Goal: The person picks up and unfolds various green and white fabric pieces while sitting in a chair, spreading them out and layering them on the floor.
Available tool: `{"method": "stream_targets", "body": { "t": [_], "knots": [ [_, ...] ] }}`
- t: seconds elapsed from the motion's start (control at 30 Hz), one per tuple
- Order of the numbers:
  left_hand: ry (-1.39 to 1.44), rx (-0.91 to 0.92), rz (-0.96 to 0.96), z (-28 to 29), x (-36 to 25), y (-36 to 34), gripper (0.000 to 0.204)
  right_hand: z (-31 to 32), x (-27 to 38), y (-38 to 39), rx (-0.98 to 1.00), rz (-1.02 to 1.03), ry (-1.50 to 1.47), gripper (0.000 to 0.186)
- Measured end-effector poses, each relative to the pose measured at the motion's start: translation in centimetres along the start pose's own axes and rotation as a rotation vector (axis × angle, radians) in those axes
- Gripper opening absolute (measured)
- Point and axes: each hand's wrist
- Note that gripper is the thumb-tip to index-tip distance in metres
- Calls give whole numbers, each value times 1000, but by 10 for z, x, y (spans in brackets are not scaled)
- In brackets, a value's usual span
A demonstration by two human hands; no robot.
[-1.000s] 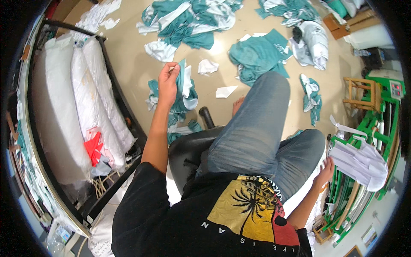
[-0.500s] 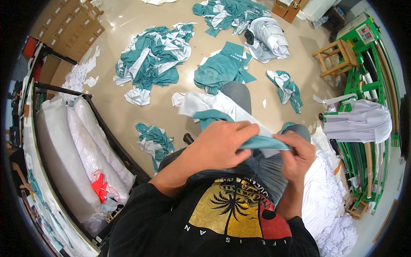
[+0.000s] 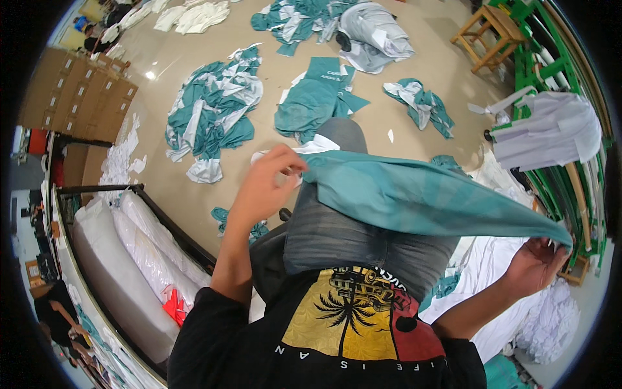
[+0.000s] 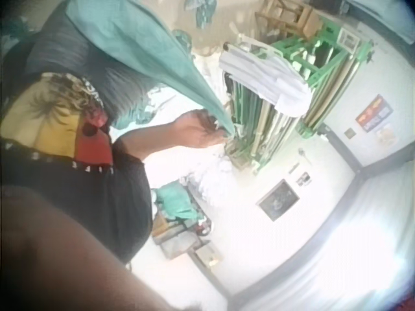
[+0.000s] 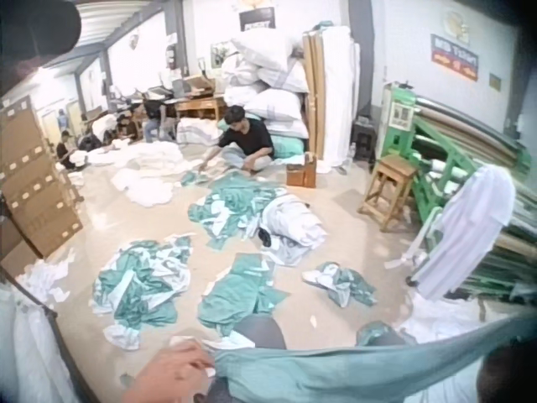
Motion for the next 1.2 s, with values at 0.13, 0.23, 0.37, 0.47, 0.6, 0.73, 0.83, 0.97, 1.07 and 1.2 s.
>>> {"method": "stream_targets", "body": {
  "t": [0.13, 0.23, 0.37, 0.47, 0.6, 0.73, 0.83, 0.97, 1.07, 1.2],
  "knots": [
    [-128, 71, 20, -66, 8, -24, 22, 7, 11, -7, -124, 170, 93, 29],
    [-211, 22, -65, -74, 25, -27, 19, 13, 23, -1, -121, 97, -19, 29],
    [116, 167, 42, -33, 4, -32, 20, 44, 60, 12, -7, 139, 59, 31],
    [309, 73, -192, 21, -32, -29, 23, 74, 93, 12, 102, 158, 102, 28],
    [302, -260, -211, 33, -77, -57, 21, 161, 96, 0, -529, 337, 1443, 34],
    [-28, -97, -76, 12, -35, -107, 23, 120, 0, -53, -529, -61, 697, 43],
    [-135, 78, -74, -33, 21, -107, 39, 73, -80, -54, -533, -28, 699, 51],
    [-119, 326, 252, -86, 69, -63, 63, 73, -157, -6, -50, -337, 1333, 69],
    [-14, 150, 246, -105, 82, -41, 66, 43, -158, 27, 157, -523, 1562, 73],
    [-8, 58, 248, -108, 78, -43, 58, 46, -164, 29, 125, -478, 1555, 68]
  ]
}}
Point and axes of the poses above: each hand's wrist, its own y-axis away from the middle knuckle, its own z-axis out of the back of the hand, x = y × z, and after that the axes turned 12 degrees about -z, right-handed
